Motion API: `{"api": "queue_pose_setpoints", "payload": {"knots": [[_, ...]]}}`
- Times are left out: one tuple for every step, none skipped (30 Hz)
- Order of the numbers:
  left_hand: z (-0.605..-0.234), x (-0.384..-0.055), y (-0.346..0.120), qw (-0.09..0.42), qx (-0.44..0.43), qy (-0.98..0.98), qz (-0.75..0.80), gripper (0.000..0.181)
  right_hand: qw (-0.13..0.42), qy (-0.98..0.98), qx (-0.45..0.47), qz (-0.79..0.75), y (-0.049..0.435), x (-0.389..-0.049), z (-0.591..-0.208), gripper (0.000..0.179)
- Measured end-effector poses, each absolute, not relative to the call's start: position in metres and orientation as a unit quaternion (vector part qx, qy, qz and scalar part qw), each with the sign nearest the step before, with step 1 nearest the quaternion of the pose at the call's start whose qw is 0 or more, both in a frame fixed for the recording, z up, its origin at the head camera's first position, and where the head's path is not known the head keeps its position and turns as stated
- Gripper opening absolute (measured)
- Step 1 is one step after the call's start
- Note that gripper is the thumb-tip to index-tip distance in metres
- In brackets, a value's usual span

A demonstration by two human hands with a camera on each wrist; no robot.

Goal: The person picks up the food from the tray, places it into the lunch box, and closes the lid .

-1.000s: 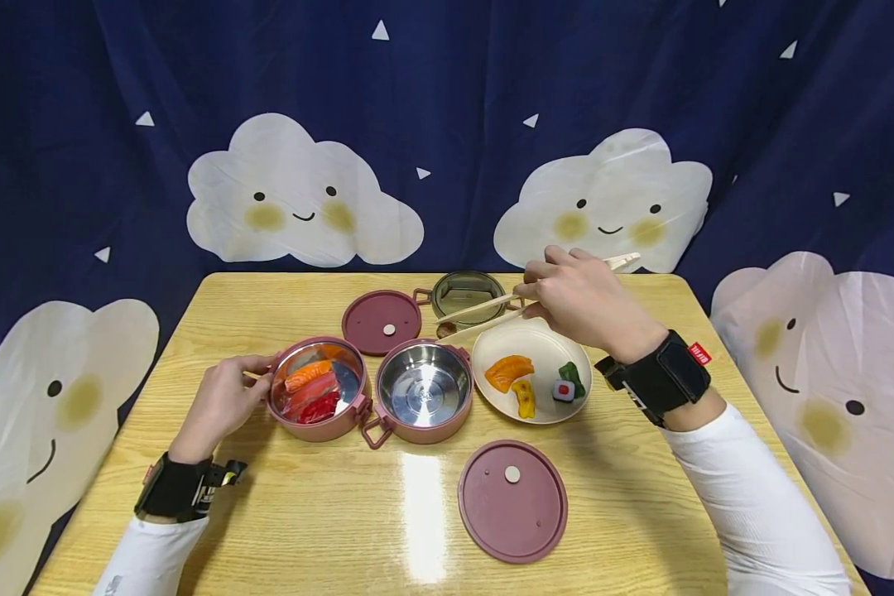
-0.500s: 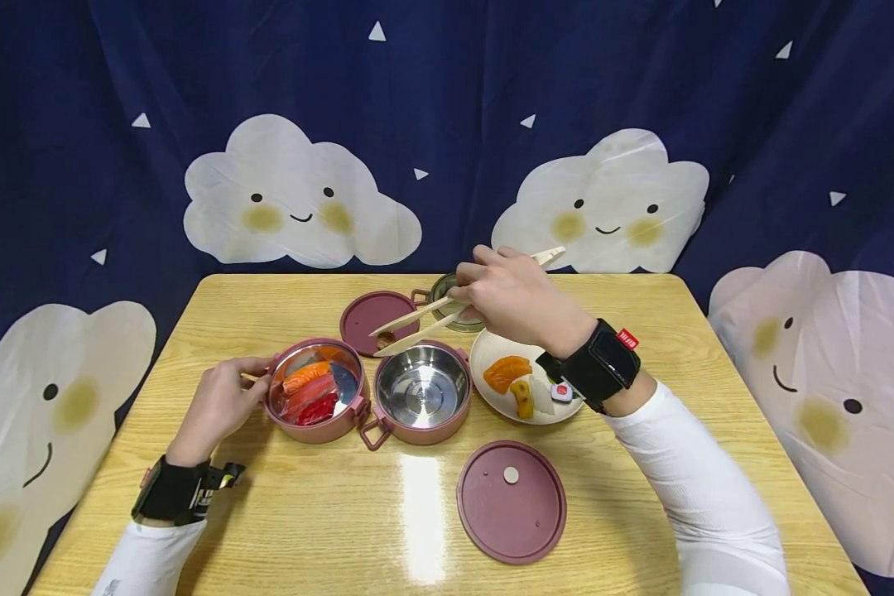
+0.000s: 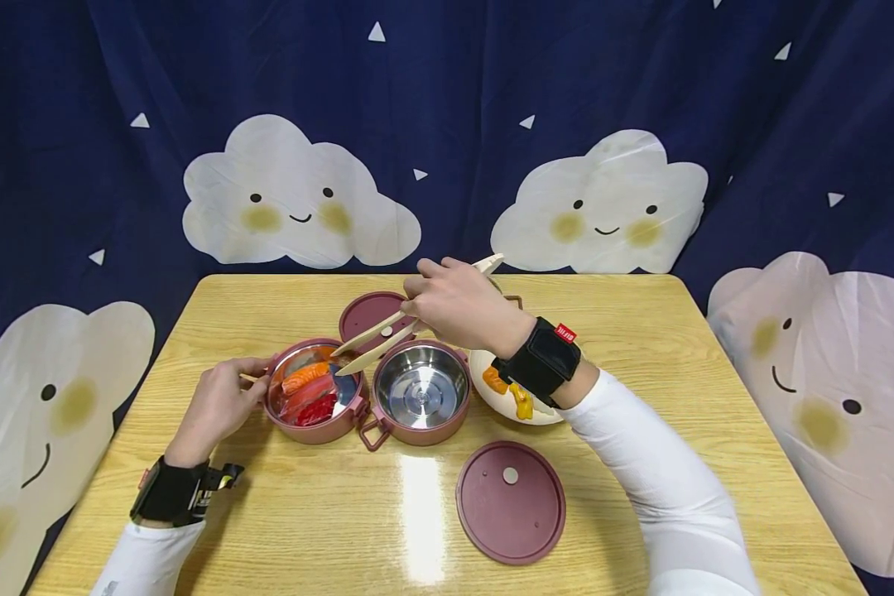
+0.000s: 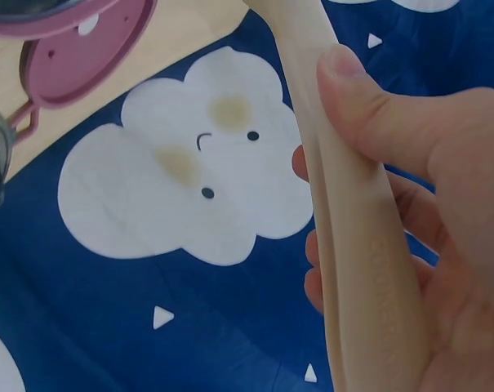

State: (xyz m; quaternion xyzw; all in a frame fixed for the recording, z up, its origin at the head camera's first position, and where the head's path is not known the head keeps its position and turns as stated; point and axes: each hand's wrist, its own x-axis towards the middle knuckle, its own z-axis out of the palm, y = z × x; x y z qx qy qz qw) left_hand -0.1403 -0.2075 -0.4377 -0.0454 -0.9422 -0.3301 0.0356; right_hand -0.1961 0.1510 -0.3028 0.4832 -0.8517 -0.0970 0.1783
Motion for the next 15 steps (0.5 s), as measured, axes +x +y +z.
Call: {"api": "queue_pose_setpoints", "payload": {"knots": [[-0.438, -0.140, -0.208, 0.036, -0.045, -0.942, -0.330, 0.029, 0.176, -0.851, 0.484, -0.101, 0.148, -0.196, -0.304, 0.031], [-0.438, -0.140, -0.208, 0.035, -0.045, -0.943, -0.329, 0.029, 0.173, -0.851, 0.485, -0.105, 0.145, -0.197, -0.305, 0.031], [-0.438, -0.140, -0.208, 0.035, -0.045, -0.943, -0.329, 0.029, 0.169, -0.851, 0.485, -0.109, 0.142, -0.197, -0.306, 0.030], [-0.438, -0.140, -0.208, 0.035, -0.044, -0.943, -0.329, 0.029, 0.166, -0.851, 0.485, -0.112, 0.140, -0.197, -0.306, 0.030], [-0.438, -0.140, -0.208, 0.035, -0.045, -0.943, -0.329, 0.029, 0.164, -0.851, 0.484, -0.117, 0.137, -0.197, -0.307, 0.029], [-0.438, -0.140, -0.208, 0.035, -0.045, -0.943, -0.328, 0.029, 0.162, -0.852, 0.484, -0.120, 0.134, -0.198, -0.307, 0.027], [-0.438, -0.141, -0.208, 0.035, -0.045, -0.943, -0.328, 0.029, 0.161, -0.852, 0.483, -0.123, 0.132, -0.198, -0.308, 0.026], [-0.438, -0.141, -0.208, 0.035, -0.045, -0.943, -0.328, 0.029, 0.161, -0.851, 0.483, -0.127, 0.129, -0.198, -0.308, 0.025], [-0.438, -0.141, -0.208, 0.035, -0.045, -0.943, -0.328, 0.029, 0.161, -0.851, 0.483, -0.130, 0.127, -0.198, -0.308, 0.024], [-0.438, -0.141, -0.208, 0.035, -0.044, -0.943, -0.328, 0.029, 0.161, -0.850, 0.483, -0.132, 0.125, -0.199, -0.308, 0.023], [-0.438, -0.141, -0.208, 0.034, -0.044, -0.943, -0.327, 0.029, 0.162, -0.850, 0.483, -0.135, 0.122, -0.199, -0.308, 0.021], [-0.438, -0.141, -0.208, 0.034, -0.044, -0.943, -0.327, 0.029, 0.163, -0.850, 0.483, -0.136, 0.120, -0.200, -0.308, 0.020], [-0.438, -0.141, -0.208, 0.033, -0.043, -0.944, -0.326, 0.029, 0.163, -0.849, 0.483, -0.138, 0.117, -0.201, -0.308, 0.018], [-0.438, -0.141, -0.208, 0.033, -0.043, -0.944, -0.326, 0.029, 0.164, -0.849, 0.483, -0.140, 0.114, -0.202, -0.308, 0.017], [-0.438, -0.141, -0.207, 0.032, -0.043, -0.944, -0.326, 0.029, 0.164, -0.848, 0.483, -0.143, 0.111, -0.202, -0.309, 0.014]]}}
